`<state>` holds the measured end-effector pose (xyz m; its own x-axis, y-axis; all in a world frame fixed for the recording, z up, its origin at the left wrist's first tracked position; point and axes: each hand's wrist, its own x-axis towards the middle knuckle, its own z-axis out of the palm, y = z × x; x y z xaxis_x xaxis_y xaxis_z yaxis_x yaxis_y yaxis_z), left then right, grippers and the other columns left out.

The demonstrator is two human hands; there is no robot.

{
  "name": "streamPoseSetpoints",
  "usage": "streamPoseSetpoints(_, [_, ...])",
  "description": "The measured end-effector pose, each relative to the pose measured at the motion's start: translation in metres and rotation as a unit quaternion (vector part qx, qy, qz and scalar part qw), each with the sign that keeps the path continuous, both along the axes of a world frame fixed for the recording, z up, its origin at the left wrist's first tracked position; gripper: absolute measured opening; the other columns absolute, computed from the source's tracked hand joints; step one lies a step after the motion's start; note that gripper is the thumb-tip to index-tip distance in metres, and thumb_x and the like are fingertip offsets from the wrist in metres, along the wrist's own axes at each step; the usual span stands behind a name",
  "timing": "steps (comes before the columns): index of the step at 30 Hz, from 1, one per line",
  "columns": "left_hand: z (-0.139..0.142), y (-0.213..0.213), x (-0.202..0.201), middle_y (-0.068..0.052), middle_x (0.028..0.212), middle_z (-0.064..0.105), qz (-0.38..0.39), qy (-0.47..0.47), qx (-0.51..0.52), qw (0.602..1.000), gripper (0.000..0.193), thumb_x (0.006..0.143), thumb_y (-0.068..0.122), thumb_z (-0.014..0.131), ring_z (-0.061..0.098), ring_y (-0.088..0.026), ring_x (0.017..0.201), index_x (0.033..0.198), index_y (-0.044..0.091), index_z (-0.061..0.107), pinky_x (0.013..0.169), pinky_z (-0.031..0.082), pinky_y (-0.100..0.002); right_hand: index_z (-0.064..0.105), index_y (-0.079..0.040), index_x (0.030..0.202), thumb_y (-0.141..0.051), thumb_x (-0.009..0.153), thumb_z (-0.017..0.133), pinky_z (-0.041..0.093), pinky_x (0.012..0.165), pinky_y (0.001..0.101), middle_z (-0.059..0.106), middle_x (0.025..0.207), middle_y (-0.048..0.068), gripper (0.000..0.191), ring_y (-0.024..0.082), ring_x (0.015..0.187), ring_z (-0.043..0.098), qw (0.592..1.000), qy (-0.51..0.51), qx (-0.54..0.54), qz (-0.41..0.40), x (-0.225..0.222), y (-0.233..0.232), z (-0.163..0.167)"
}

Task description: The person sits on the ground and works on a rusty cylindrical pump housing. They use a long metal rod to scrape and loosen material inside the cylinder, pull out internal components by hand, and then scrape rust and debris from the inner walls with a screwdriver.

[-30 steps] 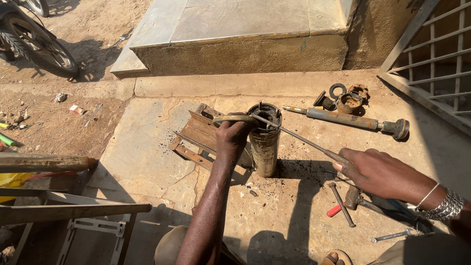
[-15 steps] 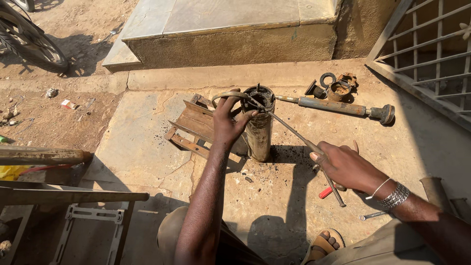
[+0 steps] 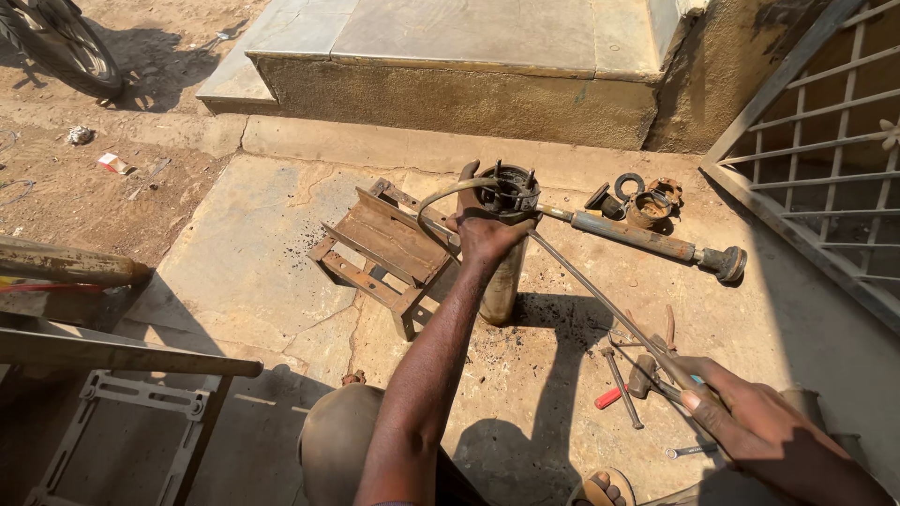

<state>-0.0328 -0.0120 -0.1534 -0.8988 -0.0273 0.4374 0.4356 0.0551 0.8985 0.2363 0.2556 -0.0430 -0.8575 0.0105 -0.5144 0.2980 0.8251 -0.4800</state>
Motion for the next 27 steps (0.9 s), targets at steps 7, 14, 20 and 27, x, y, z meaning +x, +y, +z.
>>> streamPoseSetpoints(7, [0.004,0.033,0.004,-0.02,0.129,0.046,0.227,0.04,-0.175,0.957,0.103,0.067,0.039,0.094,0.05,-0.037,0.125,0.149,0.014,0.038,0.105,0.047,-0.053,0.052,-0.025,0.153,-0.043,0.103,0.052,0.053,0.068,0.044,0.068,0.067,0.018,0.052,0.029,0.068,0.068,0.998,0.045,0.045,-0.031,-0.017,-0.02,0.005])
streamPoseSetpoints(14, [0.0,0.02,-0.007,-0.021,0.134,0.051,0.142,0.014,-0.14,0.98,0.114,0.062,0.042,0.093,0.056,-0.035,0.127,0.151,0.006,0.031,0.11,0.049,-0.048,0.052,-0.018,0.149,-0.039,0.103,0.052,0.053,0.073,0.0484,0.073,0.088,0.019,0.05,0.036,0.081,0.07,0.972,0.218,0.018,0.09,-0.044,-0.019,0.026])
streamPoseSetpoints(20, [-0.016,0.018,-0.03,-0.017,0.135,0.06,0.051,0.021,-0.107,0.993,0.108,0.066,0.045,0.093,0.065,-0.027,0.126,0.148,0.006,0.035,0.11,0.056,-0.038,0.05,-0.025,0.151,-0.042,0.101,0.05,0.058,0.071,0.0458,0.071,0.072,0.014,0.053,0.027,0.068,0.072,0.988,0.096,0.09,0.081,-0.098,-0.023,0.048])
streamPoseSetpoints(27, [-0.026,0.018,-0.037,-0.018,0.135,0.057,0.045,0.06,-0.103,0.992,0.113,0.065,0.043,0.097,0.063,-0.029,0.125,0.149,0.005,0.032,0.109,0.056,-0.039,0.048,-0.025,0.16,-0.037,0.106,0.049,0.061,0.059,0.0412,0.066,0.07,0.008,0.056,0.019,0.057,0.069,0.987,0.018,0.134,0.083,-0.132,-0.007,0.06])
